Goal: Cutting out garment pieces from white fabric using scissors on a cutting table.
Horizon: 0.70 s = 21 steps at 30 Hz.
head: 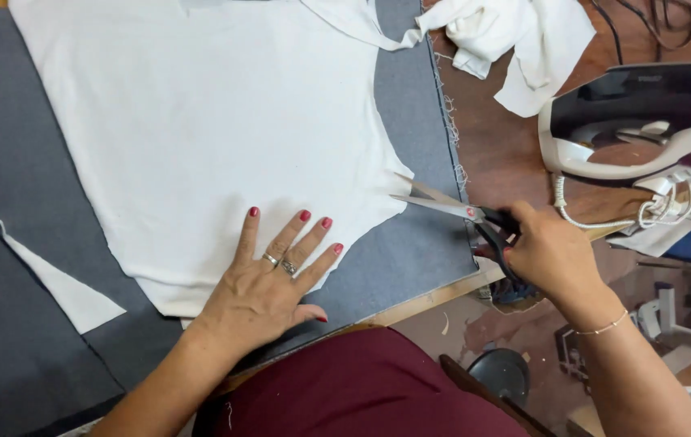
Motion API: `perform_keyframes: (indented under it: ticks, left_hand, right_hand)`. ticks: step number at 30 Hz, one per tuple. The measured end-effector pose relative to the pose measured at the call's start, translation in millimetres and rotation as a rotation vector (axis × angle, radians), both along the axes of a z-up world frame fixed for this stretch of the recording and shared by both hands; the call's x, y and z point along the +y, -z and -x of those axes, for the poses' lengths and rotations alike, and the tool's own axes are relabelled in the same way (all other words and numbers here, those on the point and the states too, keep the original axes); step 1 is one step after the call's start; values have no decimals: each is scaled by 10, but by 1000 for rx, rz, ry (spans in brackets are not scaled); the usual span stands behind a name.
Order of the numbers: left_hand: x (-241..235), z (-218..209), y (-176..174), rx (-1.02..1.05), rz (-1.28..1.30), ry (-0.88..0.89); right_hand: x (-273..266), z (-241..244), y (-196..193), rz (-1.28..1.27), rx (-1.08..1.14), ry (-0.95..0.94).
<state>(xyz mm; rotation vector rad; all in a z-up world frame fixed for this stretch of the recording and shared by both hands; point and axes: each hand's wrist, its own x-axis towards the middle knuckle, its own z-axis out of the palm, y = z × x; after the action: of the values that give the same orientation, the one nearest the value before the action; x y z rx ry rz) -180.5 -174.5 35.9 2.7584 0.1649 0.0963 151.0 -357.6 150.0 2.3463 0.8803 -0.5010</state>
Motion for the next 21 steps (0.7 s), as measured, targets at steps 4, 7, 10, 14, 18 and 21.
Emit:
perform_keyframes:
  ticks: [4, 7, 10, 14, 18, 21]
  left_hand:
    - [-106, 69, 91, -227, -76, -34]
    - [-123, 37, 72, -260, -83, 5]
    - [-177, 28, -117, -430, -60, 20]
    - [-304, -79, -289, -616, -131, -4]
    - [-478, -246, -299, -674, -184, -85]
    - [-620, -390, -243, -648, -207, -176]
  right_hand:
    - [-154, -69, 55, -351, 187, 7]
    - [-251, -264, -37, -288, 294, 43]
    - [-212, -239, -301, -215, 387, 183]
    - [-223, -352, -431, -37, 490, 221]
    - [-256, -577, -288, 76, 475, 104]
    - [-232, -722, -168, -44, 590, -29]
